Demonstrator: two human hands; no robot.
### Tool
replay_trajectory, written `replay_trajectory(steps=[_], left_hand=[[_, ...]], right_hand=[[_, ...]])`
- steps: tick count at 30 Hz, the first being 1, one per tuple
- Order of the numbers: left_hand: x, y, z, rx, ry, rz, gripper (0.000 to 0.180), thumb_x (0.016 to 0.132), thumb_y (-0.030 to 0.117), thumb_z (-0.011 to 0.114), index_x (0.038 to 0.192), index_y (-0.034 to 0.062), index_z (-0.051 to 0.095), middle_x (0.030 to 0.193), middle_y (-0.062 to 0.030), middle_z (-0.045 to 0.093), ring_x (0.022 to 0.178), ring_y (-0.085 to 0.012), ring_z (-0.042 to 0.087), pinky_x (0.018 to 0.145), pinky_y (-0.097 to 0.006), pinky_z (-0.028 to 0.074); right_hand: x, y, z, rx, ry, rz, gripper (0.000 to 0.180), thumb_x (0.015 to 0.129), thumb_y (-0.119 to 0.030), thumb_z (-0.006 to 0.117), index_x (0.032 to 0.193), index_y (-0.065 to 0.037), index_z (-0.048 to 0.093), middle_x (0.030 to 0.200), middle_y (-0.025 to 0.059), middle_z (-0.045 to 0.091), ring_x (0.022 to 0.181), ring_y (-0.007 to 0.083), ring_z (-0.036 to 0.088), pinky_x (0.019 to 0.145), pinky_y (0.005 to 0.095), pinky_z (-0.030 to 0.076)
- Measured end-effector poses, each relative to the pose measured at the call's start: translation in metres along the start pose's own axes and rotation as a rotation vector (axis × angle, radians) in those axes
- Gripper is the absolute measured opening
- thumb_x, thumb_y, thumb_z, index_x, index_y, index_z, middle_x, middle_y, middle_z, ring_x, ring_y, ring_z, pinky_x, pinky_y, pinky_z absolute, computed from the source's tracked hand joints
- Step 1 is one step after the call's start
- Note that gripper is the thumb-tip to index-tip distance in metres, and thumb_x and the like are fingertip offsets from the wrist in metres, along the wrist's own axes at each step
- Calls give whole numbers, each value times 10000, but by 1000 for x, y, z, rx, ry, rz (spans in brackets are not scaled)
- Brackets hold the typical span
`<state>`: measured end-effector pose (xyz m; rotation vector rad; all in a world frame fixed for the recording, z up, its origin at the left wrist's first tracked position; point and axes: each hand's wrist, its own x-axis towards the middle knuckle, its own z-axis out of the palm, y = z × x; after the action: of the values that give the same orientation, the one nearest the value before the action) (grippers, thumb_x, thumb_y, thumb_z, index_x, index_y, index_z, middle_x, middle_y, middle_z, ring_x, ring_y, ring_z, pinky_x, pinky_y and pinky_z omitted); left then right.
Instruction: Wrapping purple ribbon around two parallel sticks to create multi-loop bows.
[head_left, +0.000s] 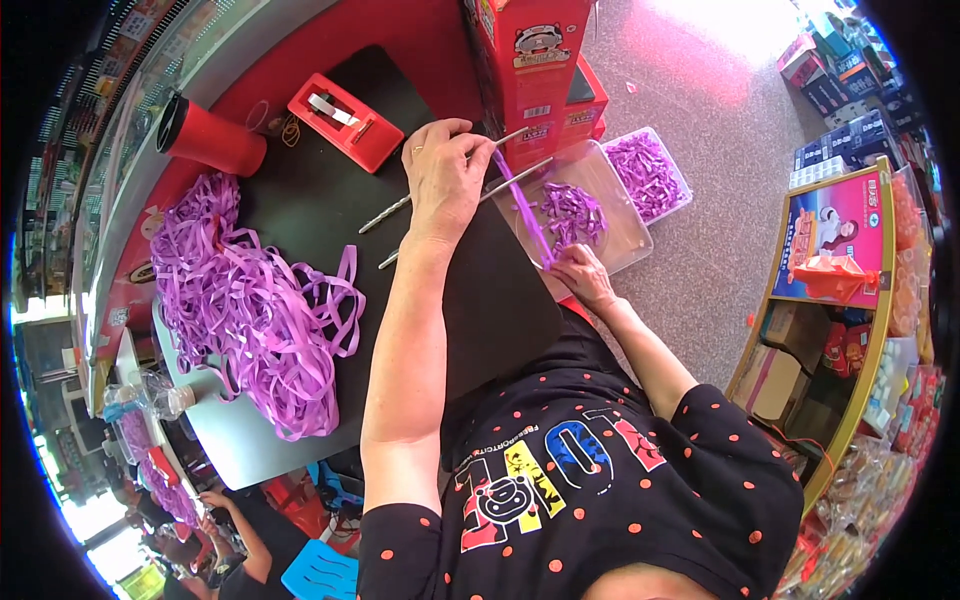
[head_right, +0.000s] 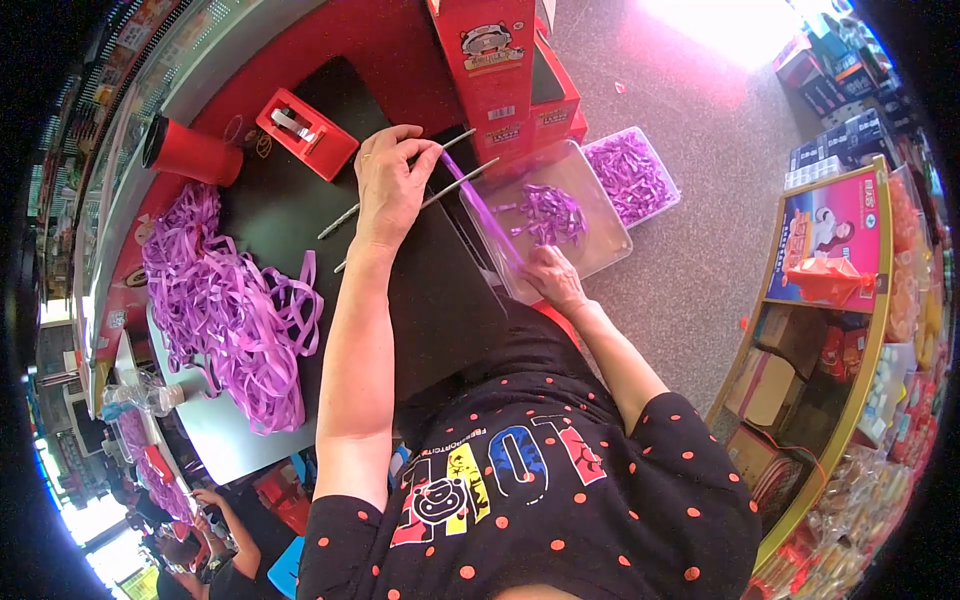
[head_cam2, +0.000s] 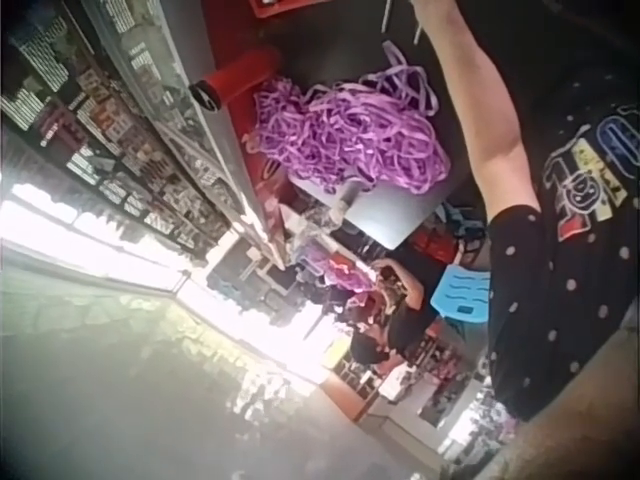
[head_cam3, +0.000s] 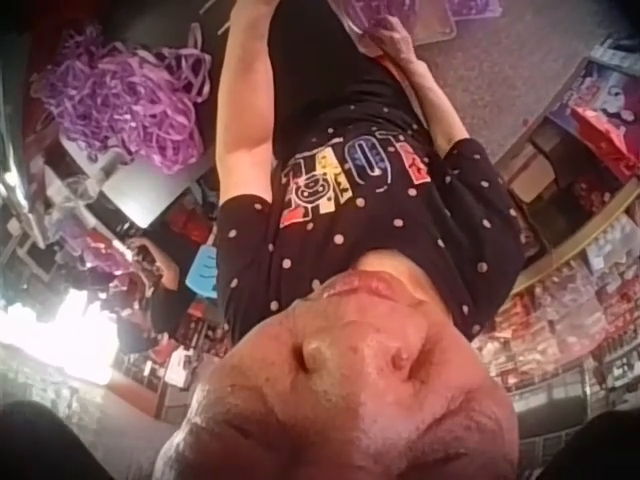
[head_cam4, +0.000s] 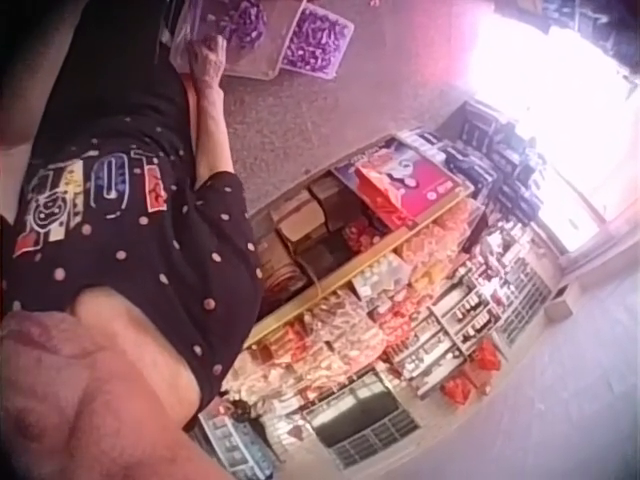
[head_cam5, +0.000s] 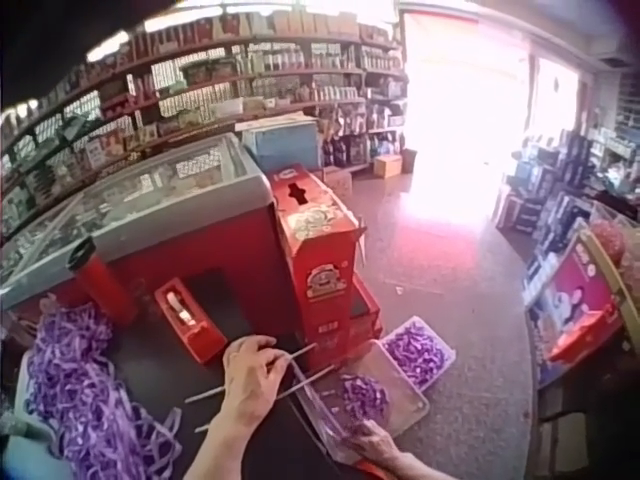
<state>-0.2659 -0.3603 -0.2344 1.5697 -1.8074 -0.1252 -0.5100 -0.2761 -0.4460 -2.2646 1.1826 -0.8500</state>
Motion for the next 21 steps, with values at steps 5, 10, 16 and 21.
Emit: replay_trajectory(steps=[5,10,16,21], left_hand=[[0,0,-2,45,-31,9,179,834,240,652,894,86,722,1099,-65,620,1105,-273,505,976,-391,349],[-1,-2,-1,36,-10,2,167,825,233,658,893,94,722,1099,-69,618,1108,-272,504,977,-391,351],[0,0,-4,-13,22,11,159,807,198,670,932,104,703,1084,-62,625,1088,-266,509,971,-386,351],[2,1,-6,-133,-69,-49,140,811,178,667,925,102,691,1022,-55,643,1049,-254,512,965,-384,351]], right_hand=[[-29,-27,-35,24,-8,-92,168,738,-163,738,860,-57,692,936,90,564,880,270,559,782,366,473],[-45,-72,-75,-10,7,-329,193,704,-71,737,877,-55,652,1076,71,624,881,235,593,774,348,487],[-49,-101,-97,108,-60,-351,217,711,-53,735,910,-50,647,1080,71,629,856,233,611,742,337,501],[-50,-102,-94,156,-82,-347,265,728,-59,727,979,-36,645,998,78,653,802,233,616,717,336,495]])
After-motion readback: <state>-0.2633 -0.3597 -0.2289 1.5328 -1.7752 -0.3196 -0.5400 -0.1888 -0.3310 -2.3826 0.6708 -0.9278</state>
